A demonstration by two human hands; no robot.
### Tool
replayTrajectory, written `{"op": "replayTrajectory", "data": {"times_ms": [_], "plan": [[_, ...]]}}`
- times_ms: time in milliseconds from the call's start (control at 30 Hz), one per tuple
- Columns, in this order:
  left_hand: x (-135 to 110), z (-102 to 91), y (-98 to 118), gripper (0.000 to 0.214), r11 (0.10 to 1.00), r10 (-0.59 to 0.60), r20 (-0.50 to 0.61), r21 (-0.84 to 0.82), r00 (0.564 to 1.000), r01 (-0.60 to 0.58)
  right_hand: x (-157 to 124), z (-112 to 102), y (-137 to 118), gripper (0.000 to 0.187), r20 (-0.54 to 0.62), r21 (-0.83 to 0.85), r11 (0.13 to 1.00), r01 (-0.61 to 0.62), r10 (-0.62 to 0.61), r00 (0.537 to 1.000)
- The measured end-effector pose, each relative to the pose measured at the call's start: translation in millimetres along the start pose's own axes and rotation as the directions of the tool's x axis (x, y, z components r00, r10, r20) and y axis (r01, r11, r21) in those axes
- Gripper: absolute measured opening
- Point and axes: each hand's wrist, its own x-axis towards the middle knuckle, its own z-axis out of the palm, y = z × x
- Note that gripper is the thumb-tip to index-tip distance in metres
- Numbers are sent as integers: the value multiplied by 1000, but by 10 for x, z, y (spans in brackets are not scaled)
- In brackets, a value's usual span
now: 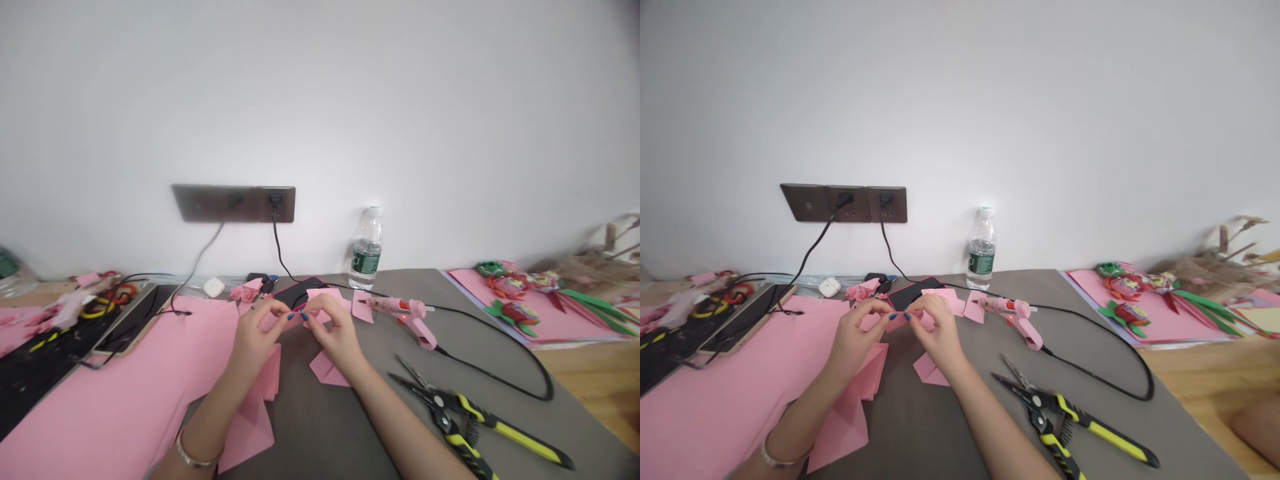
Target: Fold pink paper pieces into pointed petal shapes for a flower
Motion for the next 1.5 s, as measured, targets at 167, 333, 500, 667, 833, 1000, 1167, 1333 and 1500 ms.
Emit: {"op": "replayTrajectory", "data": {"times_ms": [167,333,500,667,833,1000,1167,1333,1500], "plan": [[-11,5,6,12,998,45,4,36,999,-45,-11,18,-5,12,4,-44,999,13,-13,1000],[-11,8,0,13,991,112,17,71,994,-113,-3,27,-35,15,31,-99,995,13,-9,999],[24,-41,4,16,979,175,19,101,984,-176,19,-14,-21,17,-15,-127,991,-32,30,999],[28,-81,-10,14,983,155,-26,103,988,-152,42,-118,82,13,-127,-89,990,-110,98,987],[13,-108,-46,11,995,89,-84,61,992,-84,31,-145,113,10,-194,-2,989,-147,144,970],[12,-83,5,11,998,63,-3,4,998,-63,-23,-24,48,11,-43,93,990,-109,113,993],[18,-38,33,7,996,60,109,-64,992,-53,-40,12,23,22,66,140,988,-56,47,997],[20,-30,25,12,993,54,144,-107,988,-39,-24,-16,-25,27,135,163,987,-17,-5,991],[38,-60,33,14,992,42,145,-125,988,-24,-1,-22,-40,26,142,215,976,-40,9,990]]}}
